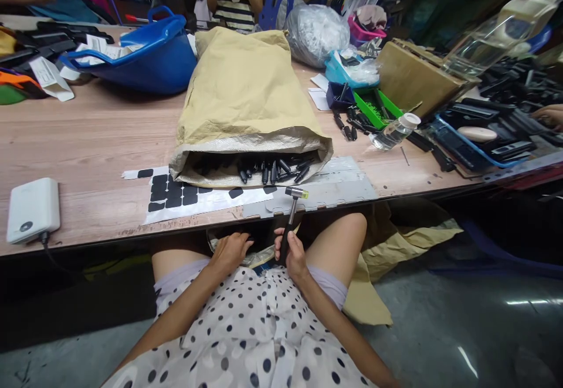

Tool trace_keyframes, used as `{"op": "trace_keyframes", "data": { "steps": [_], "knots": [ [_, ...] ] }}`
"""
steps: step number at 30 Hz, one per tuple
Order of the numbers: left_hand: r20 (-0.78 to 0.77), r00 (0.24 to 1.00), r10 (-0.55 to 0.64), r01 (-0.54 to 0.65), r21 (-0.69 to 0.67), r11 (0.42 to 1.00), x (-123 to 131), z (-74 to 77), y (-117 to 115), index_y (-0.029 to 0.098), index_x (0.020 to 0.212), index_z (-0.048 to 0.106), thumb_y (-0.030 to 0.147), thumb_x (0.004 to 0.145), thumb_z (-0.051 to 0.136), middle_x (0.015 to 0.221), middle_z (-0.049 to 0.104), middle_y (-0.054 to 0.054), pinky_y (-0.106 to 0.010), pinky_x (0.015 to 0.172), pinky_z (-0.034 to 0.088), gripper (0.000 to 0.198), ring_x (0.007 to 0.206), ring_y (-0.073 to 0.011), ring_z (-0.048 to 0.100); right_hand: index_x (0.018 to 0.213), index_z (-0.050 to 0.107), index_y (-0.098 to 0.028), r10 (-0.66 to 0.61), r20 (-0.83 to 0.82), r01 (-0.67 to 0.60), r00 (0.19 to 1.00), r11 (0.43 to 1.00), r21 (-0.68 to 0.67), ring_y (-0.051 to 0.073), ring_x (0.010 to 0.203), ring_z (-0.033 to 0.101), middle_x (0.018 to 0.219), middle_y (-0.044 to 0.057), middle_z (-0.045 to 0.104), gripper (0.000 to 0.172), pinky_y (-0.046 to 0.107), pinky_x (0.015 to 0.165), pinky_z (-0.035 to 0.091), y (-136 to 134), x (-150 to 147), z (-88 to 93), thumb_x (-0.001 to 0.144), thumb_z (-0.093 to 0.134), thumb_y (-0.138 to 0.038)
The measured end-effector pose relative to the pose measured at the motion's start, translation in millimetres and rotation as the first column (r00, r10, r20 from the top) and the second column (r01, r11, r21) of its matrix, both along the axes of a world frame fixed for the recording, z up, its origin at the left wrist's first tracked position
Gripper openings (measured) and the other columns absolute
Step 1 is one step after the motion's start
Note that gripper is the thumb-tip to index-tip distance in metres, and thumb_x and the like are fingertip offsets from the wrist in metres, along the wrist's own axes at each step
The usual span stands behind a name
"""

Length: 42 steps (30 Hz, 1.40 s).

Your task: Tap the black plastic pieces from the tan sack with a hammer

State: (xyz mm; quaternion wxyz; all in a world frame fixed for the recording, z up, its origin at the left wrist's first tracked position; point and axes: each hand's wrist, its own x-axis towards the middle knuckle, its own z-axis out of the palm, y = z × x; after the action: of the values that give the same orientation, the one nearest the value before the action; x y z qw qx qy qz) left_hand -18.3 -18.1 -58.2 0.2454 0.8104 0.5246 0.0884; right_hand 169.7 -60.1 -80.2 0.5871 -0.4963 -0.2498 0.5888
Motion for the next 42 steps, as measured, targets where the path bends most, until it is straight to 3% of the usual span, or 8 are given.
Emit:
{"op": "trace_keyframes", "data": {
  "steps": [3, 6, 12, 16, 19, 26, 32, 42],
  "knots": [
    [0.043, 0.999, -0.016, 0.018, -0.037, 0.999, 4, 7.9, -2, 0.021, 0.094, 0.073, 0.028, 0.088, 0.058, 0.077, 0.069, -0.007, -0.028, 0.058, 0.048, 0.017, 0.065, -0.0207, 0.066, 0.09, 0.064, -0.02, 0.021, 0.009, -0.021, 1.0, 1.0, 0.0, 0.01, 0.041, 0.044, 0.057, -0.005, 0.052, 0.055, 0.025, 0.041, 0.038, 1, 0, 1.3, 0.08, 0.06, -0.074],
    [0.212, 0.977, -0.027, 0.012, 0.075, 0.997, 13, 32.5, 2, 0.022, 0.081, 0.071, 0.033, 0.092, 0.052, 0.073, 0.068, -0.004, -0.026, 0.06, 0.048, 0.025, 0.063, -0.0164, 0.062, 0.089, 0.064, -0.02, 0.018, -0.009, -0.018, 1.0, 1.0, -0.006, 0.01, 0.04, 0.043, 0.056, -0.005, 0.052, 0.056, 0.024, 0.041, 0.038, 1, 0, 2.2, 0.077, 0.063, -0.075],
    [0.326, 0.883, 0.339, -0.436, 0.296, 0.85, 26, 80.1, 68, 0.022, 0.073, 0.066, 0.034, 0.09, 0.05, 0.071, 0.065, -0.003, -0.028, 0.068, 0.048, 0.027, 0.067, -0.0167, 0.06, 0.088, 0.065, -0.02, 0.015, -0.045, -0.016, 0.999, 1.0, -0.009, 0.01, 0.041, 0.044, 0.056, -0.005, 0.052, 0.058, 0.023, 0.038, 0.037, 2, -1, 3.1, 0.074, 0.066, -0.076],
    [0.23, 0.808, 0.543, -0.587, 0.226, 0.778, 30, 80.8, 118, 0.022, 0.073, 0.066, 0.038, 0.079, 0.062, 0.073, 0.066, -0.006, -0.034, 0.071, 0.05, 0.017, 0.076, -0.0241, 0.064, 0.088, 0.065, -0.02, 0.029, -0.04, -0.029, 0.999, 1.0, -0.003, 0.01, 0.042, 0.045, 0.057, -0.005, 0.052, 0.058, 0.023, 0.039, 0.038, 3, 0, 3.1, 0.075, 0.065, -0.076],
    [0.14, 0.786, 0.601, -0.617, 0.148, 0.773, 29, 72.9, 133, 0.022, 0.065, 0.063, 0.038, 0.072, 0.067, 0.071, 0.067, -0.009, -0.038, 0.068, 0.049, 0.018, 0.076, -0.029, 0.065, 0.089, 0.065, -0.02, 0.046, -0.038, -0.046, 0.998, 0.999, 0.002, 0.01, 0.041, 0.044, 0.057, -0.004, 0.052, 0.057, 0.023, 0.038, 0.038, 3, 0, 2.3, 0.076, 0.065, -0.075],
    [0.241, 0.841, 0.484, -0.532, 0.208, 0.821, 12, 75.4, 105, 0.022, 0.079, 0.066, 0.031, 0.075, 0.065, 0.081, 0.071, -0.004, -0.031, 0.072, 0.05, 0.01, 0.078, -0.0221, 0.065, 0.089, 0.065, -0.02, 0.035, -0.056, -0.035, 0.998, 0.999, -0.002, 0.009, 0.04, 0.043, 0.056, -0.005, 0.052, 0.057, 0.023, 0.038, 0.036, 3, -1, 1.0, 0.075, 0.065, -0.075],
    [0.31, 0.945, 0.107, -0.172, 0.19, 0.967, 20, 68.8, 71, 0.023, 0.094, 0.068, 0.031, 0.083, 0.062, 0.092, 0.07, -0.002, -0.026, 0.071, 0.049, 0.014, 0.077, -0.0165, 0.063, 0.086, 0.065, -0.019, 0.013, -0.038, -0.013, 0.999, 1.0, 0.002, 0.009, 0.04, 0.043, 0.055, -0.005, 0.052, 0.056, 0.022, 0.039, 0.036, 2, -1, 2.8, 0.076, 0.065, -0.074],
    [0.251, 0.966, 0.067, -0.103, 0.131, 0.986, 21, 62.4, 78, 0.026, 0.097, 0.072, 0.033, 0.086, 0.062, 0.093, 0.066, 0.0, -0.026, 0.07, 0.047, 0.016, 0.081, -0.0161, 0.062, 0.096, 0.067, -0.019, -0.039, 0.295, 0.029, 0.955, 0.999, 0.039, 0.008, 0.042, 0.034, 0.057, -0.007, 0.045, 0.047, 0.021, 0.039, 0.029, -11, 6, 3.3, 0.088, 0.057, -0.064]
  ]
}}
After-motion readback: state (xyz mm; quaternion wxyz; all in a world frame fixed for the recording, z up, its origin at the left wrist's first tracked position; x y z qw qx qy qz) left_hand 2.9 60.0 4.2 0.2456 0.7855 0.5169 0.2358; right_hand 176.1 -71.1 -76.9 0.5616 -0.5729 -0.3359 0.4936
